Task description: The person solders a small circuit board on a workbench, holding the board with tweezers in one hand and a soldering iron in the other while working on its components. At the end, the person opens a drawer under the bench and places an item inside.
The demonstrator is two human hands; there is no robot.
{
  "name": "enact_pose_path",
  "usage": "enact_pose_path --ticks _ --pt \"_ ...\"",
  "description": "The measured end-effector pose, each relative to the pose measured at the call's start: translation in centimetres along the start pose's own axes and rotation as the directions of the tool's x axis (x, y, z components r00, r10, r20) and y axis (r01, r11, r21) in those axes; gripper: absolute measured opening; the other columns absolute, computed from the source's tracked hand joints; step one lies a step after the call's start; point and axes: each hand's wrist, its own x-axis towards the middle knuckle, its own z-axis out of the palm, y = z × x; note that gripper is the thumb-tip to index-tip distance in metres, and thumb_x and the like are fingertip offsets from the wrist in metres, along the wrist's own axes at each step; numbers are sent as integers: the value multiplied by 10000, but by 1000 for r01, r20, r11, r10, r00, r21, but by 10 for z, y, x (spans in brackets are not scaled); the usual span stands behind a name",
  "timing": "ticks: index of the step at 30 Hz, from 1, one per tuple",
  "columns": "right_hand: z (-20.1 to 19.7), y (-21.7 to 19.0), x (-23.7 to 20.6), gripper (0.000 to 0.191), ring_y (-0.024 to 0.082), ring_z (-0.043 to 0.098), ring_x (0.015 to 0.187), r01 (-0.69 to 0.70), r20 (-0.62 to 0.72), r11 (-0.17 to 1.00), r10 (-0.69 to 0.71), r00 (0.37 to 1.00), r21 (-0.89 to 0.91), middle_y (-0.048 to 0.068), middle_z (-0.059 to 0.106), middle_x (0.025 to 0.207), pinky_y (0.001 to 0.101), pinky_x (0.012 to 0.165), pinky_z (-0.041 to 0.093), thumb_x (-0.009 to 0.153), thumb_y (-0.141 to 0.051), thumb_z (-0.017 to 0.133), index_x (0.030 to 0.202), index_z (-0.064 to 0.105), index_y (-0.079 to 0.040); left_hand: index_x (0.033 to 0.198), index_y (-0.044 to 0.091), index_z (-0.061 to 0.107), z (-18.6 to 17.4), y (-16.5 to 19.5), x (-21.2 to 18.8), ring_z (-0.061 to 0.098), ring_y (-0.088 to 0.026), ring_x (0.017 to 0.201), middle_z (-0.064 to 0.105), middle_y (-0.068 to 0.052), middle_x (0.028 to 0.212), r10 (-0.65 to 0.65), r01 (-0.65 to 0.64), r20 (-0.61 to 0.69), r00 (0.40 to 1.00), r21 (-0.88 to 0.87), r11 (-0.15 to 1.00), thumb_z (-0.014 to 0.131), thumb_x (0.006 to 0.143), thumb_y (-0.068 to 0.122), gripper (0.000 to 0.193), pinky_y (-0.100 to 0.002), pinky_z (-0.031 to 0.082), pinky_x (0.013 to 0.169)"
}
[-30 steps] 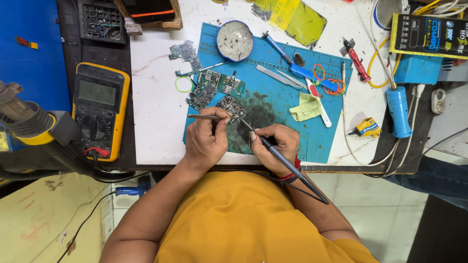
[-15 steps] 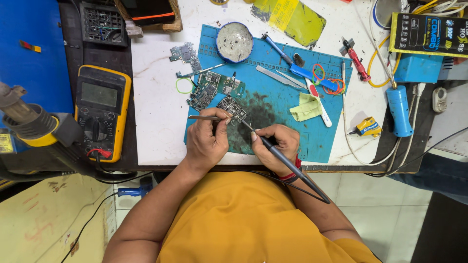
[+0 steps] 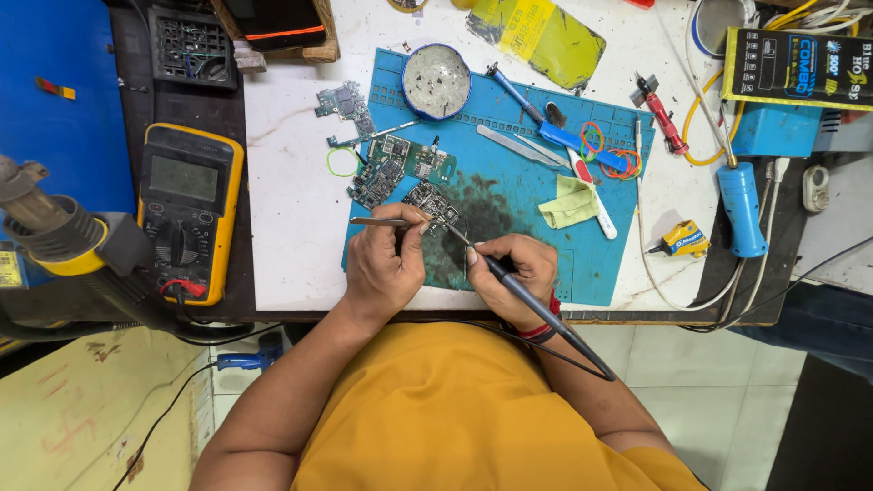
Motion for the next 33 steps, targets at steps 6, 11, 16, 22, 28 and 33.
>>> enact_pose_path --ticks 6,11,16,22,28,33 --pt "-1 -1 0 103 89 629 592 -3 -3 1000 3 1000 0 49 688 709 231 542 449 831 -12 795 876 703 -8 1118 46 530 1 0 0 762 -207 826 729 -98 997 1 -1 -4 1000 15 1000 654 1006 0 173 -306 608 702" --pt "0 -1 0 103 91 616 581 -7 -5 1000 7 1000 1 49 678 701 232 536 438 828 -14 796 872 702 -11 1122 45 529 1 0 0 762 -207 825 730 -97 997 -6 6 -3 1000 5 1000 653 1008 1 174 -305 610 703" --pt "-1 -1 0 104 92 619 581 8 -2 1000 -8 1000 -8 49 676 699 236 537 441 823 -18 799 869 706 -13 1129 44 526 0 0 0 763 -206 825 730 -97 997 -1 1 -3 1000 -1 1000 650 1010 1 177 -303 608 701" --pt "0 0 0 101 92 630 593 13 -1 1000 -13 1000 -12 49 683 708 235 543 449 826 -17 794 867 703 -11 1126 48 531 1 -2 -1 763 -199 820 733 -95 999 -8 8 6 1000 -1 1000 651 1011 0 172 -299 609 699" --pt "2 -1 0 99 90 628 591 -8 -17 1000 8 1000 -3 47 678 704 234 542 444 827 -6 787 873 699 -8 1125 47 532 0 -3 0 764 -195 823 735 -99 1008 -10 10 3 1000 -1 1000 647 1012 1 168 -297 605 697" --pt "4 0 3 109 88 623 584 14 -24 1000 -14 1000 5 36 674 693 232 537 444 824 -5 793 872 696 -14 1113 48 542 0 -4 0 756 -178 799 741 -89 1001 -44 44 -5 999 -11 999 657 1004 1 165 -288 595 691"
